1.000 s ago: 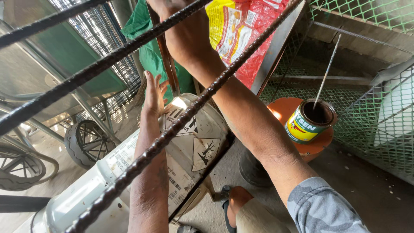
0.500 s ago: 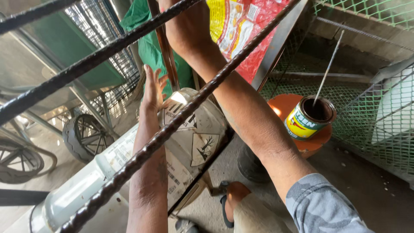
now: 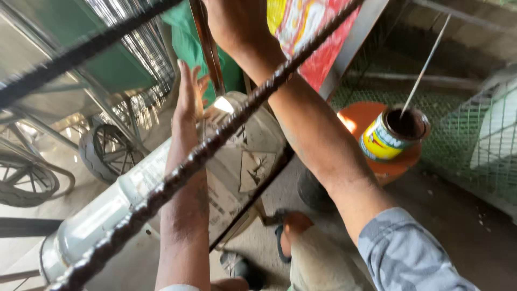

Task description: The person paints a metal cart frame with dark paint using a brush. They repeatedly dip the brush into a paint can resting on a gas cylinder and apply paint to the frame's bars and joints.

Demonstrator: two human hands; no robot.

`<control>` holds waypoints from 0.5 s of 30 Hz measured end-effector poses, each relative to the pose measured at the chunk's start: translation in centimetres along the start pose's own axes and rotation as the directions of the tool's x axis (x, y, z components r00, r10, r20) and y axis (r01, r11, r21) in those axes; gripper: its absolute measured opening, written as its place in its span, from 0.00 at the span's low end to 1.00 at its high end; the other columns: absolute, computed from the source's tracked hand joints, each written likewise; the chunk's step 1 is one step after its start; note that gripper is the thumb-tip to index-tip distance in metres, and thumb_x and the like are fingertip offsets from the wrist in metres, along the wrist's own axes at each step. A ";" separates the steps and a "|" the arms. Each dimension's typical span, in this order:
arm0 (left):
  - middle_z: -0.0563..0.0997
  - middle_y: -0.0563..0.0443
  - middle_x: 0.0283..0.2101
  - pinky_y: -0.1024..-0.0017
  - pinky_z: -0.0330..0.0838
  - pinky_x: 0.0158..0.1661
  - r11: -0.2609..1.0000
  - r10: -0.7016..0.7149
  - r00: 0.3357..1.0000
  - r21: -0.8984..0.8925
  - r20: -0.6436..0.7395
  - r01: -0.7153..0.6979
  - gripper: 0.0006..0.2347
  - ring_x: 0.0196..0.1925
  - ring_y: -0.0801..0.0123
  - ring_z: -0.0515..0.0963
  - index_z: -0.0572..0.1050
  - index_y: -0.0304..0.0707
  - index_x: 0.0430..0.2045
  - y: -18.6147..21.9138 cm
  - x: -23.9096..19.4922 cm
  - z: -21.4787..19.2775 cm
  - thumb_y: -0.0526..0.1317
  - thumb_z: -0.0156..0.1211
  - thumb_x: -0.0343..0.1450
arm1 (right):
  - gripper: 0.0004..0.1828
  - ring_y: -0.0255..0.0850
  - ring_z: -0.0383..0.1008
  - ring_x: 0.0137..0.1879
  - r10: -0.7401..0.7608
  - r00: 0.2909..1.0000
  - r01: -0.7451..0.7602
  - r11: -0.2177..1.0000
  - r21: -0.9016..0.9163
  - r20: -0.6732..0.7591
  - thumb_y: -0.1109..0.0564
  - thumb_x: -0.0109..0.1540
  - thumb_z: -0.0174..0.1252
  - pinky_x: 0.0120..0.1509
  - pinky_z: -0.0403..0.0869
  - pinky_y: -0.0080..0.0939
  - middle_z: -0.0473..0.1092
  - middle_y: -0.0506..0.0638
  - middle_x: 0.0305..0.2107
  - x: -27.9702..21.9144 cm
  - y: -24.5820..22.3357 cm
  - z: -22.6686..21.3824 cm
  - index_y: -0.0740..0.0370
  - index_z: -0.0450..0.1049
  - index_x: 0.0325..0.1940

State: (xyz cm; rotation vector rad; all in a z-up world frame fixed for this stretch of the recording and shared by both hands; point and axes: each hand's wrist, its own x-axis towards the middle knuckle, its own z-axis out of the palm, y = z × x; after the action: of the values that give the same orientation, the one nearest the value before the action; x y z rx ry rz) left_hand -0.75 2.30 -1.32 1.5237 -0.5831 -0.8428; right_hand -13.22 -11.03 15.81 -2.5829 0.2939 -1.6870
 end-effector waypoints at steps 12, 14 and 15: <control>0.47 0.30 0.77 0.27 0.33 0.66 1.000 -0.013 1.000 -0.006 -0.010 0.013 0.54 0.79 0.42 0.41 0.39 0.43 0.75 0.2 2.1 -0.4 0.81 0.19 0.57 | 0.12 0.49 0.71 0.58 0.037 0.996 -0.042 0.998 0.050 0.082 0.63 0.66 0.58 0.65 0.74 0.46 0.69 0.56 0.56 -8.8 -1.6 1.9 0.62 0.77 0.54; 0.47 0.30 0.77 0.27 0.34 0.66 1.000 -0.011 1.000 0.007 -0.009 0.011 0.55 0.79 0.42 0.41 0.39 0.44 0.75 0.5 2.4 -0.2 0.82 0.19 0.56 | 0.11 0.49 0.71 0.60 0.023 0.996 -0.026 0.999 0.032 0.088 0.63 0.67 0.58 0.68 0.74 0.47 0.69 0.57 0.58 -10.0 -1.1 2.2 0.62 0.77 0.53; 0.47 0.30 0.76 0.27 0.34 0.67 1.000 -0.011 1.000 0.007 -0.008 0.011 0.55 0.79 0.42 0.41 0.39 0.43 0.75 0.5 2.2 -0.2 0.82 0.19 0.56 | 0.13 0.50 0.71 0.59 0.013 0.991 -0.017 1.000 0.025 0.134 0.65 0.65 0.57 0.67 0.74 0.48 0.69 0.59 0.57 -10.7 -1.1 2.3 0.64 0.77 0.54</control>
State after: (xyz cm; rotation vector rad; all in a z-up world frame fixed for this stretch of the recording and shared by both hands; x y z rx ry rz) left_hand 0.78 0.65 -1.18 1.5370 -0.5729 -0.8431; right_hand -15.19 -8.15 5.35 -2.6517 0.2819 -1.4932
